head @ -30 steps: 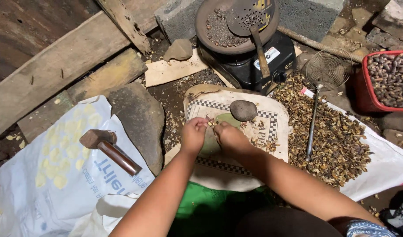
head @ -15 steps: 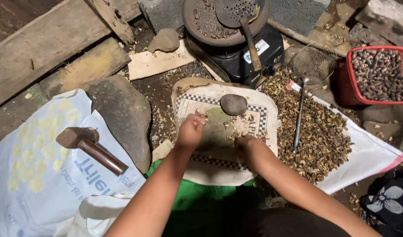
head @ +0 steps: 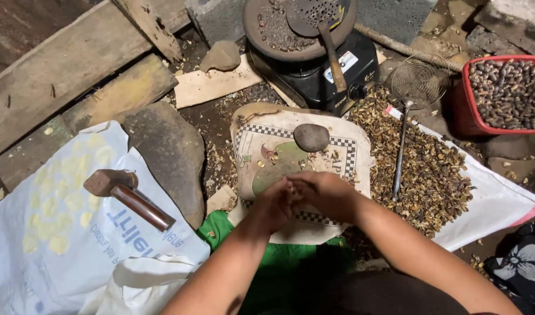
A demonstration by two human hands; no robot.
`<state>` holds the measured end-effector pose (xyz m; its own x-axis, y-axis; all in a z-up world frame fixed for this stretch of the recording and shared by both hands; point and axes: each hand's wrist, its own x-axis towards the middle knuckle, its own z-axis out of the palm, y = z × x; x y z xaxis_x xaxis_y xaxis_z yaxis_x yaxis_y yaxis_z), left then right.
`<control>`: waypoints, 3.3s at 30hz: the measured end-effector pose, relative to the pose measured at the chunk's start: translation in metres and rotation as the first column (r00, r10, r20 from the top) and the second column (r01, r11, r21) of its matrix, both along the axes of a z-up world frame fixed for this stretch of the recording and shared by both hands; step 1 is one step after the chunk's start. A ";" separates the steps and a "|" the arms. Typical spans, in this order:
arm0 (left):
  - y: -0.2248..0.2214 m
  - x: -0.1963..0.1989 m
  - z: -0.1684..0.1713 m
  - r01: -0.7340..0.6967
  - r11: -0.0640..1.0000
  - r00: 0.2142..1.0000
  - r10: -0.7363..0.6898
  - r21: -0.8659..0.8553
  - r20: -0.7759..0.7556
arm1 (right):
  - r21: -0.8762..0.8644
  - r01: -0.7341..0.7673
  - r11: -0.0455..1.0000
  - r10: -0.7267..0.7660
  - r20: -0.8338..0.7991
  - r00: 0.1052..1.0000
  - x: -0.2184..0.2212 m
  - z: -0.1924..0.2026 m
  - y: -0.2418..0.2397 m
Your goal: Cracking nuts with a stone on a board, flattening them with a hammer on a plastic sheet, and roasting them in a pan over a burner.
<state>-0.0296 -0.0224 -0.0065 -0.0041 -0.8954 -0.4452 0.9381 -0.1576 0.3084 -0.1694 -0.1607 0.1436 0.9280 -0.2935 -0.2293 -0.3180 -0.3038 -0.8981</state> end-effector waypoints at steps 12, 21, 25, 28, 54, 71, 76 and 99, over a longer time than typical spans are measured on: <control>-0.014 -0.004 0.046 0.045 0.999 0.988 -0.048 -0.018 -0.148 | -0.302 0.192 0.934 -0.148 0.161 0.976 -0.011 -0.016 -0.003; -0.015 -0.007 0.028 0.053 0.984 0.999 -0.050 0.172 -0.022 | -0.346 0.232 0.909 -0.154 0.240 0.959 -0.009 -0.008 -0.002; 0.003 0.011 -0.001 -0.080 0.996 0.993 0.082 0.031 -0.080 | -0.334 0.236 0.912 -0.181 0.189 0.965 -0.016 -0.005 -0.008; 0.023 0.059 0.078 -0.133 0.990 0.987 0.136 0.037 -0.082 | -0.541 0.176 0.823 -0.165 0.070 0.984 -0.015 0.025 -0.010; 0.408 0.419 0.049 -0.774 0.626 0.427 0.405 0.095 0.808 | -0.416 0.034 0.909 -0.119 -0.179 0.977 0.338 -0.024 0.279; 0.240 0.380 0.030 -0.344 0.938 -0.506 -0.136 -0.054 0.852 | -0.334 0.519 0.787 -0.245 0.603 0.759 0.340 0.002 0.246; 0.329 0.382 0.092 -0.444 0.883 -0.616 -0.177 -0.152 0.767 | -0.585 0.202 0.785 -0.296 -0.068 0.953 0.365 -0.056 0.269; 0.334 0.373 0.105 -0.477 0.856 -0.791 -0.318 -0.201 0.524 | -0.637 0.246 0.730 -0.253 0.083 0.964 0.377 -0.046 0.255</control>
<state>0.3433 0.3118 0.0988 0.6013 -0.5830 0.5463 -0.7849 -0.5588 0.2676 0.2078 0.0938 0.0972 0.7993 -0.5944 0.0885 -0.4715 -0.7115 -0.5210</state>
